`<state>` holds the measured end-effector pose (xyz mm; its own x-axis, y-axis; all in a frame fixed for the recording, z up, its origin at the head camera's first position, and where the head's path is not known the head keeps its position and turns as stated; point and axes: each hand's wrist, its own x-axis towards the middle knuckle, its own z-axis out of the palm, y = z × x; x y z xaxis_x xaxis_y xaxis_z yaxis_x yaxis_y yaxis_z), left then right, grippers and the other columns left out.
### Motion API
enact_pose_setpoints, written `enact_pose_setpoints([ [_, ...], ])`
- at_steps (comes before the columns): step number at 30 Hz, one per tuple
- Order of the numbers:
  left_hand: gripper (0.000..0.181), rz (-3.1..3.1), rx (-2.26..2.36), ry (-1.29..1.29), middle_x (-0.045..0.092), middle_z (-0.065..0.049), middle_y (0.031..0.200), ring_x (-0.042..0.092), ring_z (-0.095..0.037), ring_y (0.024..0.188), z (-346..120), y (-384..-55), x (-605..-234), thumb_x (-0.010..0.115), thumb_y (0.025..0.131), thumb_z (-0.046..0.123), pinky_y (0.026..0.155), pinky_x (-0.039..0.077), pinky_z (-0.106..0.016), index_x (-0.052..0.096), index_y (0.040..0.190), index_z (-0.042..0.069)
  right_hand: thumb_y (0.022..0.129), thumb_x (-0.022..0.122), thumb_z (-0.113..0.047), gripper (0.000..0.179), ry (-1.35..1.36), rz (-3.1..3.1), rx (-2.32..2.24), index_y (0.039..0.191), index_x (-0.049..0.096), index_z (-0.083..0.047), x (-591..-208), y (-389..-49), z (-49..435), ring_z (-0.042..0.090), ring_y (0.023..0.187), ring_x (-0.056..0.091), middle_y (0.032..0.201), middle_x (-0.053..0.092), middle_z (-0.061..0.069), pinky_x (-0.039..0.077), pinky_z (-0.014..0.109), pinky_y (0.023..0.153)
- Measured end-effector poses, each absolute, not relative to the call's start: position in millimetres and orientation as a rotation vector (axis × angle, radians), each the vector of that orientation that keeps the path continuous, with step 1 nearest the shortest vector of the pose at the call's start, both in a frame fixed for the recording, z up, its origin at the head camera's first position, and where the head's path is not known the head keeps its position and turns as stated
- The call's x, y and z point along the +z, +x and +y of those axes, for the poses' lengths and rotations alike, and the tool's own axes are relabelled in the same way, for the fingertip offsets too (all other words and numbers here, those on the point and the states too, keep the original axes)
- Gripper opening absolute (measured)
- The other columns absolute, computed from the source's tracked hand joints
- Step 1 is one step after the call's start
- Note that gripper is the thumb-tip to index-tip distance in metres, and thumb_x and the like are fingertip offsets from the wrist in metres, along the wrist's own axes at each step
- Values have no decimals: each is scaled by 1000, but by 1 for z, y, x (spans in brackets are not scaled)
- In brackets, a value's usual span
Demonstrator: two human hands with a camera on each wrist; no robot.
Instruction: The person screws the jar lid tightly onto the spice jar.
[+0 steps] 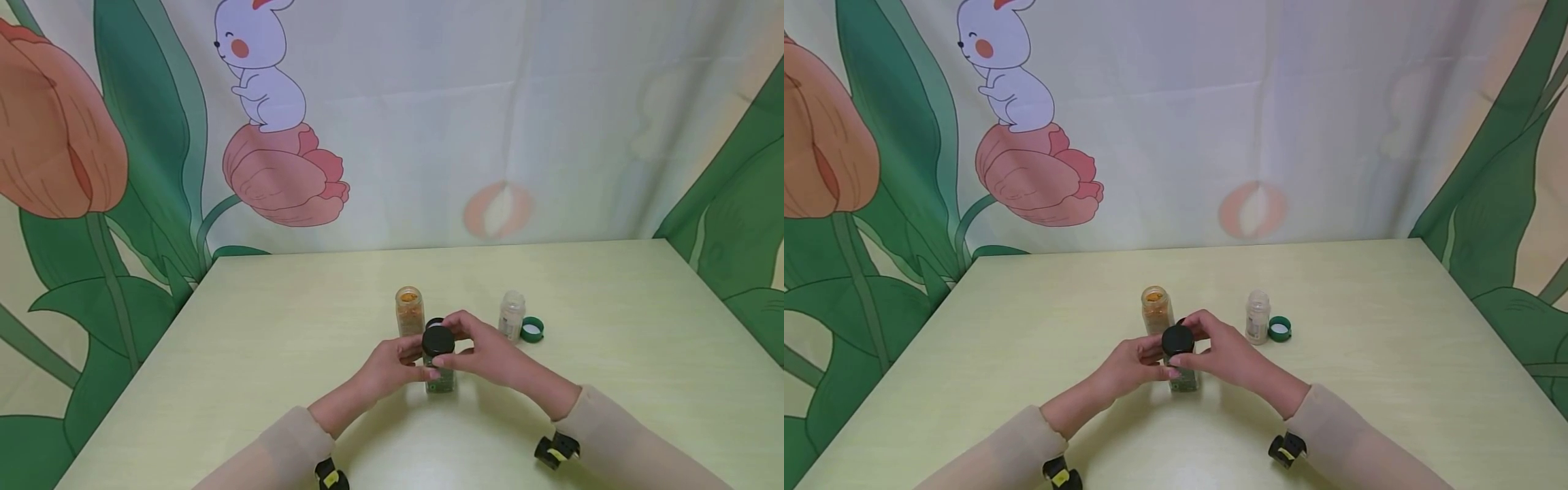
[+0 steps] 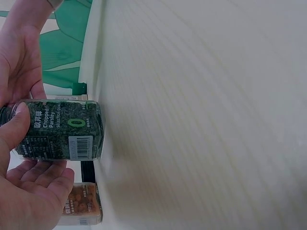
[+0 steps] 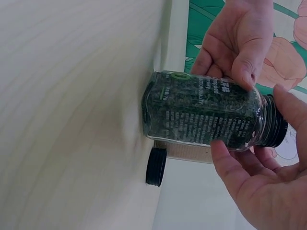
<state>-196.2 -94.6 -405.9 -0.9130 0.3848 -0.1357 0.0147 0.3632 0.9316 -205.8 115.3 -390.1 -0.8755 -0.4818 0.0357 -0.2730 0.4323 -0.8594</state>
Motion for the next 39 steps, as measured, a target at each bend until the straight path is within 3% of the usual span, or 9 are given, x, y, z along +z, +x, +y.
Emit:
enact_pose_setpoints([
  [3,58,2305,1557,345,60,-22,145,55,-39,140,-95,-196,-406,78,90,9,117,45,-50,57,143,-2,92,79,-23,57,-686,2423,-1393,134,50,1,-387,-208,118,37,126,60,131,65,21,60,44,98],
  [9,57,2284,1575,342,61,-21,145,54,-39,141,-94,-197,-407,78,90,8,118,45,-50,58,142,0,96,72,-22,58,-809,2247,-1284,145,47,-4,-375,-220,129,39,135,54,141,61,18,40,64,115],
  [15,56,2278,1578,341,61,-20,144,54,-39,141,-94,-196,-406,78,90,8,117,46,-49,58,142,-1,95,71,-14,54,-876,2152,-1236,144,51,-6,-366,-232,134,39,134,57,143,59,19,49,54,110],
  [24,57,2290,1562,324,61,-20,145,53,-39,141,-94,-196,-405,78,91,9,117,46,-49,57,143,0,96,71,-16,49,-870,2174,-1207,142,57,-7,-363,-234,131,35,131,60,140,63,15,51,52,110],
  [33,57,2278,1587,349,61,-21,144,53,-39,141,-94,-196,-406,77,91,8,118,44,-50,57,143,-2,97,71,-18,47,-820,2240,-1226,139,58,-7,-368,-228,130,36,131,59,140,63,15,51,53,108],
  [39,56,2276,1586,353,60,-21,145,53,-39,141,-94,-196,-405,77,91,7,118,44,-51,57,143,-2,96,71,-17,42,-814,2276,-1259,134,58,-3,-371,-223,126,41,133,58,139,62,19,45,61,114],
])
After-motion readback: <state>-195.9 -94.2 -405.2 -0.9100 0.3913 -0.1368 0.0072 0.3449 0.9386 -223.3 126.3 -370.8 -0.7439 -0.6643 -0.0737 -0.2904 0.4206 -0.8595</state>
